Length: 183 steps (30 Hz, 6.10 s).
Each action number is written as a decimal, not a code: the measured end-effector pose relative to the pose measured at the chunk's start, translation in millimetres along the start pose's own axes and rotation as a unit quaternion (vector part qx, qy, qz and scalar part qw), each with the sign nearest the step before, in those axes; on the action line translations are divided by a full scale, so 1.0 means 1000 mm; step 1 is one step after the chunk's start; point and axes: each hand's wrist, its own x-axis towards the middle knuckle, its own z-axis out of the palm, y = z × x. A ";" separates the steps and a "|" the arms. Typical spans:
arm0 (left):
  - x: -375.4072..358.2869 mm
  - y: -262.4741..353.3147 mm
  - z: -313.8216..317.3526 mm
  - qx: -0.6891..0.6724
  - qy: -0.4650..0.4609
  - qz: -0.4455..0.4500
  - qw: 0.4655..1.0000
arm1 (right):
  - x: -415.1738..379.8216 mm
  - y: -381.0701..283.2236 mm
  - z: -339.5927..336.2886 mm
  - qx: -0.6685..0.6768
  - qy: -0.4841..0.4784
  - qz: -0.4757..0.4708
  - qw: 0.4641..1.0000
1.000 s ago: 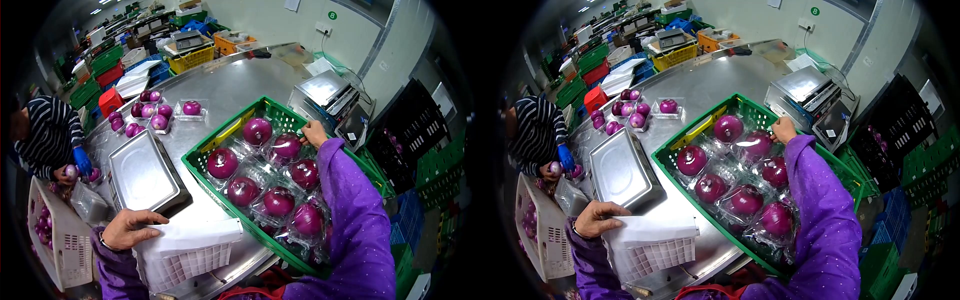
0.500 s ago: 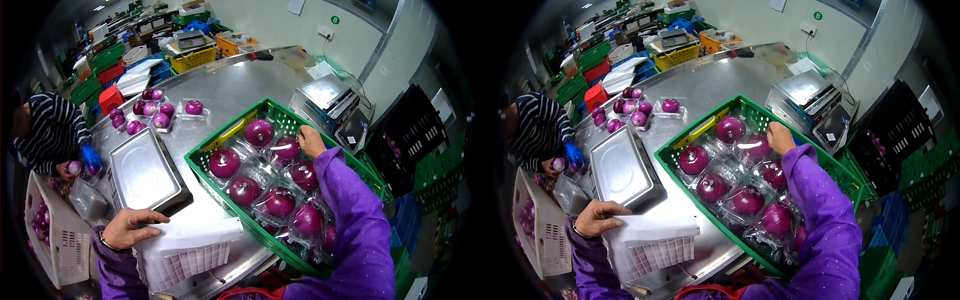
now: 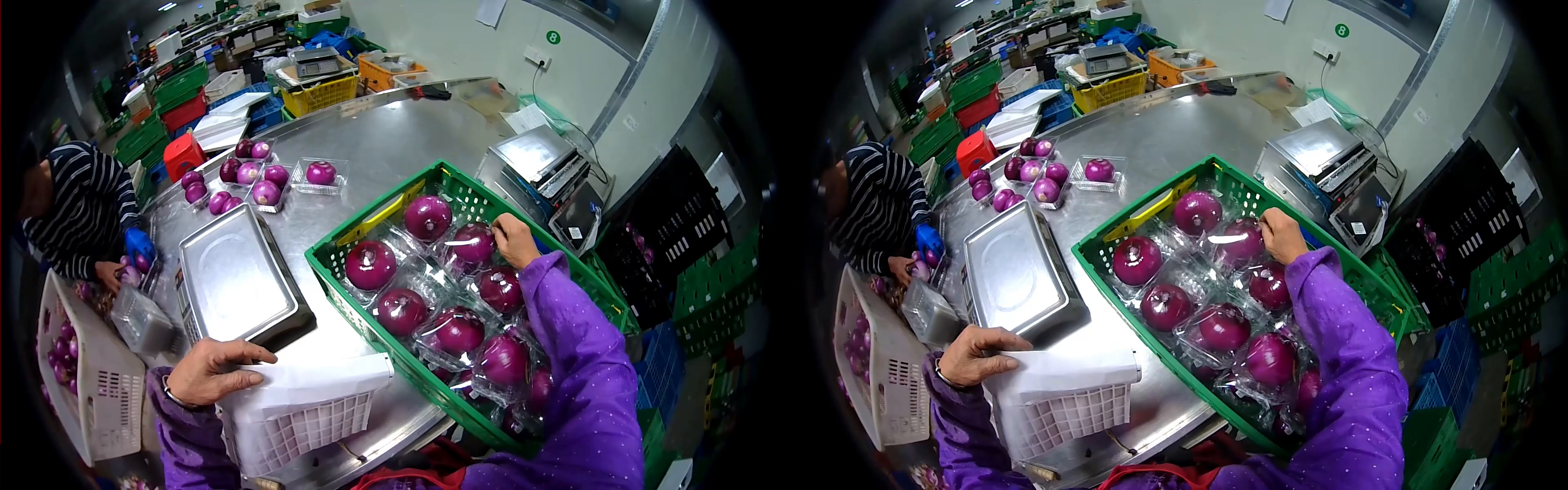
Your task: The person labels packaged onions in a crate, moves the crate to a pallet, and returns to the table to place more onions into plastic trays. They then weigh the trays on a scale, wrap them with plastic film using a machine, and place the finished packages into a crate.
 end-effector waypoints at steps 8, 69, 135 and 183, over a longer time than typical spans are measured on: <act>-0.001 0.000 0.000 -0.007 0.000 -0.002 1.000 | -0.006 0.004 0.000 -0.009 -0.013 -0.031 0.999; -0.019 -0.013 0.009 0.008 0.029 0.010 0.999 | 0.045 0.043 0.006 0.049 -0.166 0.212 0.962; -0.023 -0.049 0.000 -0.092 0.047 -0.026 0.994 | 0.122 0.038 0.114 -0.018 -0.007 0.358 0.933; -0.014 -0.058 -0.011 -0.140 0.019 -0.046 0.989 | 0.159 0.008 0.100 0.120 -0.094 0.436 0.887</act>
